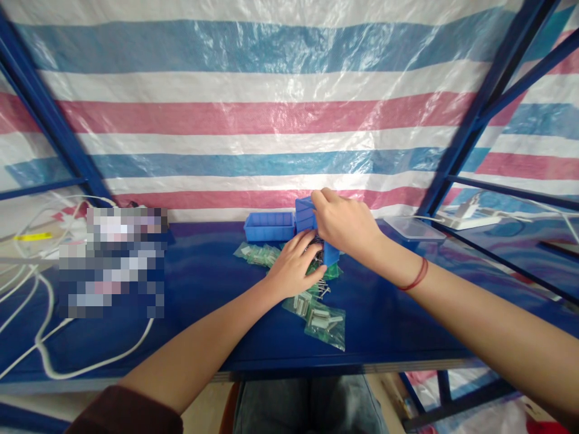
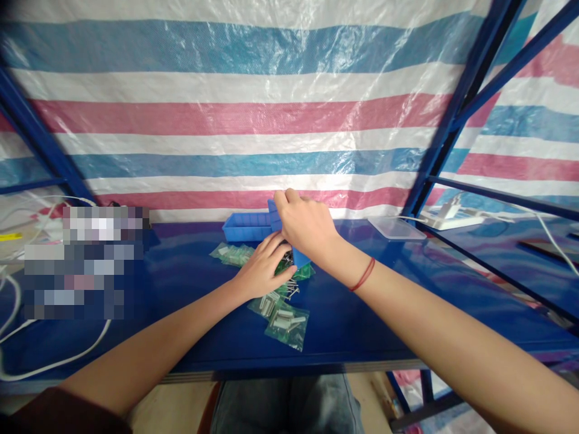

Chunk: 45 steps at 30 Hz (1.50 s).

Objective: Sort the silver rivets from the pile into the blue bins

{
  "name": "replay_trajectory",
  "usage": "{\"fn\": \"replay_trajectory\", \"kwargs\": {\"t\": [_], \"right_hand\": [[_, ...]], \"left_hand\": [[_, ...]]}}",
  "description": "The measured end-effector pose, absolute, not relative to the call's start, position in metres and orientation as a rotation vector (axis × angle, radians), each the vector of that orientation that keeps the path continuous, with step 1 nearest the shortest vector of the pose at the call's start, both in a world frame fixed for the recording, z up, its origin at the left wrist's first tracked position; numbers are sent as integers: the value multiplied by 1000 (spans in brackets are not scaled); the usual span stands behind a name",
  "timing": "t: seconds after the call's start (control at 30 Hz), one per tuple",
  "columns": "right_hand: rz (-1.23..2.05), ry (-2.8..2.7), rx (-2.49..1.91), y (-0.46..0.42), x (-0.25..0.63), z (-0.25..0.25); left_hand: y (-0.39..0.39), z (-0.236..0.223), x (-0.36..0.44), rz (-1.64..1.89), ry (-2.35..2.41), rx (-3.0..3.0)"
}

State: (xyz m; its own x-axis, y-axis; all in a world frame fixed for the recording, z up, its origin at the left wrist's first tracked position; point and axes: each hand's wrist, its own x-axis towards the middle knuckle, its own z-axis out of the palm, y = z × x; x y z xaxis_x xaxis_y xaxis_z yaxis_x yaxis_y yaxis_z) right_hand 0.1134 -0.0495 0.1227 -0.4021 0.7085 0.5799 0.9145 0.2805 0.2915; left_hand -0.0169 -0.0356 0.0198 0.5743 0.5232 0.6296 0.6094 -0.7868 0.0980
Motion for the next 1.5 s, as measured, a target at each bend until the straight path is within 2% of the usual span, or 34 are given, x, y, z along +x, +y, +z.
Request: {"fn": "replay_trajectory", "kwargs": {"t": [0.47, 1.17, 1.3, 1.5], "right_hand": [[-918, -2288, -1419, -53, 119, 121], [-1170, -2230, -1247, -58, 156, 122], [-1029, -2062, -1285, -52, 180, 128], [-563, -1398, -1554, -6, 257, 108]], "left_hand": [[-35, 19, -17, -820, -1022, -2721], [-32, 18, -16, -757, -990, -2775], [-33, 18, -17, -758, -1000, -2773], [-33, 27, -22, -826, -1017, -2767]]}}
